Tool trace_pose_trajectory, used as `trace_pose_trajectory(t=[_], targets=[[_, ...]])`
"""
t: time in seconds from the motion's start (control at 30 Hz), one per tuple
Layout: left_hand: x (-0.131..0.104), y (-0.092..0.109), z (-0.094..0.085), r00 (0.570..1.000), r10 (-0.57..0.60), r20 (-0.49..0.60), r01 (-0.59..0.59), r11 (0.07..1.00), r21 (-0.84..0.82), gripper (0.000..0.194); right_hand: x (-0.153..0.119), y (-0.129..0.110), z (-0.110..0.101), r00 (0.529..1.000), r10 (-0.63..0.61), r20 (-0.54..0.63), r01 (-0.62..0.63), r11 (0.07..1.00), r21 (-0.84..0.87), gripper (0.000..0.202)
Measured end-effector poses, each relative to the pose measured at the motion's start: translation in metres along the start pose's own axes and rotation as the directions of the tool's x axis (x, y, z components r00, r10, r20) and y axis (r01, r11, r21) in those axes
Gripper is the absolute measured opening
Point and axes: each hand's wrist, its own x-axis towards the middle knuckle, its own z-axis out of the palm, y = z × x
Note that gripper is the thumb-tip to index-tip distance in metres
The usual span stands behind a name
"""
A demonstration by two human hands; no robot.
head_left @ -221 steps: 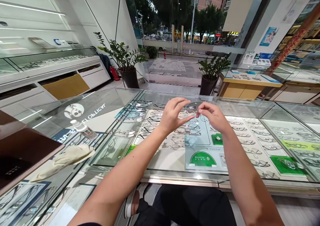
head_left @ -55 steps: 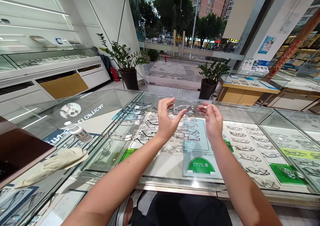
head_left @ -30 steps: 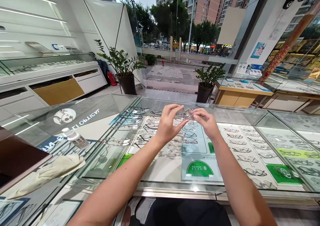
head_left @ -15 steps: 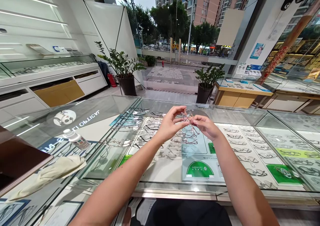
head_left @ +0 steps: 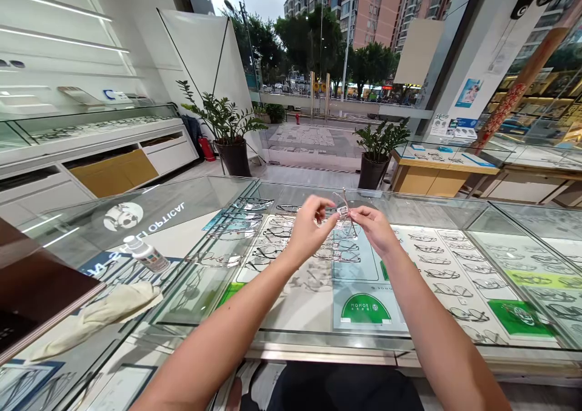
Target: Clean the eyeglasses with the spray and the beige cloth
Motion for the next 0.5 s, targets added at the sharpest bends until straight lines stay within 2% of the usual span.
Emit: trace_pose_trajectory(t=[0.03,0.1,0.2,0.27,0.37,0.43,0.5], targets=[[-0.001,0.002,0.001,0.998,-0.026,0.059,0.026,1.0,0.013,0.02,-0.001,0.001,0.003,0.999,-0.042,-0.029,0.041,0.998,-0.041,0.031],[-0.002,0.003,0.003,0.982,-0.103,0.159,0.106,0.994,-0.01,0.028,-0.005,0.003,0.011,0.983,-0.163,-0.08,0.147,0.973,-0.177,0.027],[-0.003,0.0,0.006,0.953,-0.216,0.212,0.236,0.969,-0.076,0.04,-0.014,0.005,0.024,0.922,-0.372,-0.109,0.301,0.863,-0.406,0.019],[-0.004,-0.003,0.007,0.937,-0.275,0.215,0.305,0.944,-0.122,0.046,-0.02,0.006,0.03,0.881,-0.466,-0.089,0.367,0.788,-0.493,0.016],[-0.004,-0.007,0.009,0.932,-0.308,0.19,0.343,0.92,-0.19,0.048,-0.026,0.007,0.033,0.844,-0.535,-0.027,0.429,0.706,-0.563,0.016],[-0.004,-0.01,0.009,0.931,-0.304,0.202,0.346,0.912,-0.222,0.047,-0.027,0.008,0.033,0.824,-0.567,-0.025,0.438,0.663,-0.607,0.017],[-0.002,-0.014,0.009,0.934,-0.309,0.177,0.343,0.915,-0.211,0.043,-0.029,0.007,0.032,0.835,-0.55,0.014,0.437,0.647,-0.625,0.021]])
